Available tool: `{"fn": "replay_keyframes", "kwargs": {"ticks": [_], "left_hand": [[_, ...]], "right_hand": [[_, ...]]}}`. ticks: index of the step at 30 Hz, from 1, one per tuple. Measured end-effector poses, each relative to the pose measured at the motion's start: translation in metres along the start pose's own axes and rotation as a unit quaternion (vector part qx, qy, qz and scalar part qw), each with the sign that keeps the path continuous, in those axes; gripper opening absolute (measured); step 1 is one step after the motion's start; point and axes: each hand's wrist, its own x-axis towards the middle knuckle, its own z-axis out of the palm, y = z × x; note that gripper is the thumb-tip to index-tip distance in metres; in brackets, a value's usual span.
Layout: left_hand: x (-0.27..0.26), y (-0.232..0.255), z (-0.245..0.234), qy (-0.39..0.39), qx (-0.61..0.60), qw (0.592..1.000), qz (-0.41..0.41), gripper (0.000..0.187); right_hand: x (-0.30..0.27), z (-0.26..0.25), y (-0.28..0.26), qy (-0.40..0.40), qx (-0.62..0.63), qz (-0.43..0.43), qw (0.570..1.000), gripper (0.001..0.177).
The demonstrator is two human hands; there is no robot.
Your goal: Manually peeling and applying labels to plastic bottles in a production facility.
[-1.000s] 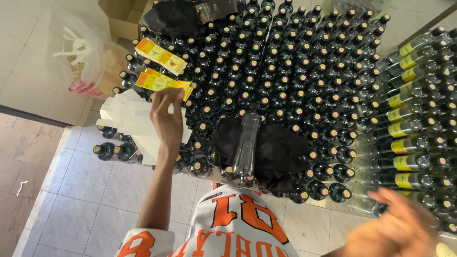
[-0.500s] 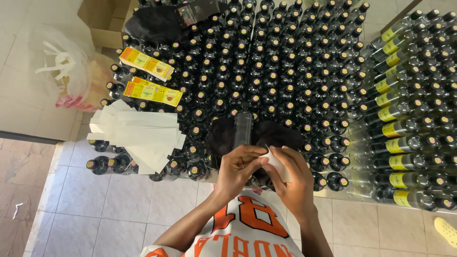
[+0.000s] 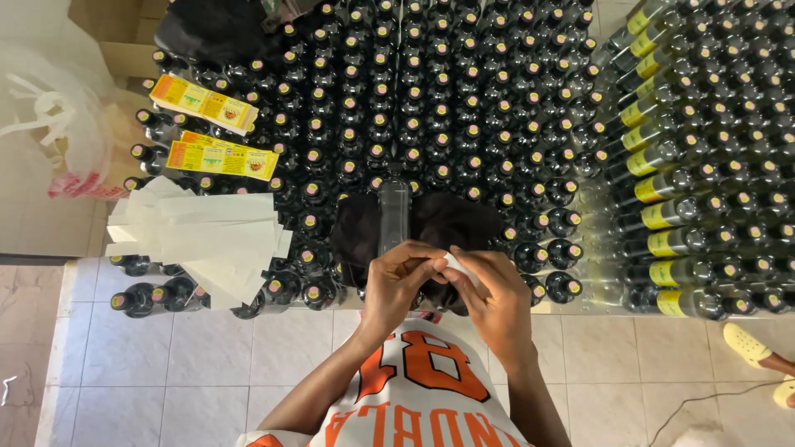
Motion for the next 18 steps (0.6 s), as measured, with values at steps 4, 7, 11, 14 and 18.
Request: {"fn": "replay_keyframes", "kwargs": {"ticks": [4,7,11,14,18], "left_hand": [[0.0,-0.008,0.001,0.019,-0.026,0.999,0.007,0.019],[-0.004,-0.017,0.002,0.007,-0.009,1.0,-0.001,0.019],[-0.001,-0.018,-0.002,-0.004,-0.008,1.0,0.008,0.016],[0.002,-0.015,-0.002,-0.028,0.017,0.999,0.02,0.021],[-0.002,0.002,0.007,-0.092,0.067,0.993,0.005,0.073]], "right_hand": [[0.003,-0.004,-0.004,-0.002,0.028,0.015,1.0,0.026],[0.009,-0.011,-0.012,-0.019,0.119,0.105,0.987,0.025],[0.005,-0.013,0.003,-0.035,0.201,0.175,0.963,0.034],[-0.004,-0.009,0.027,-0.04,0.233,0.214,0.948,0.031],[-0.004,-0.007,0.051,0.166,0.397,0.279,0.859,0.021]]}}
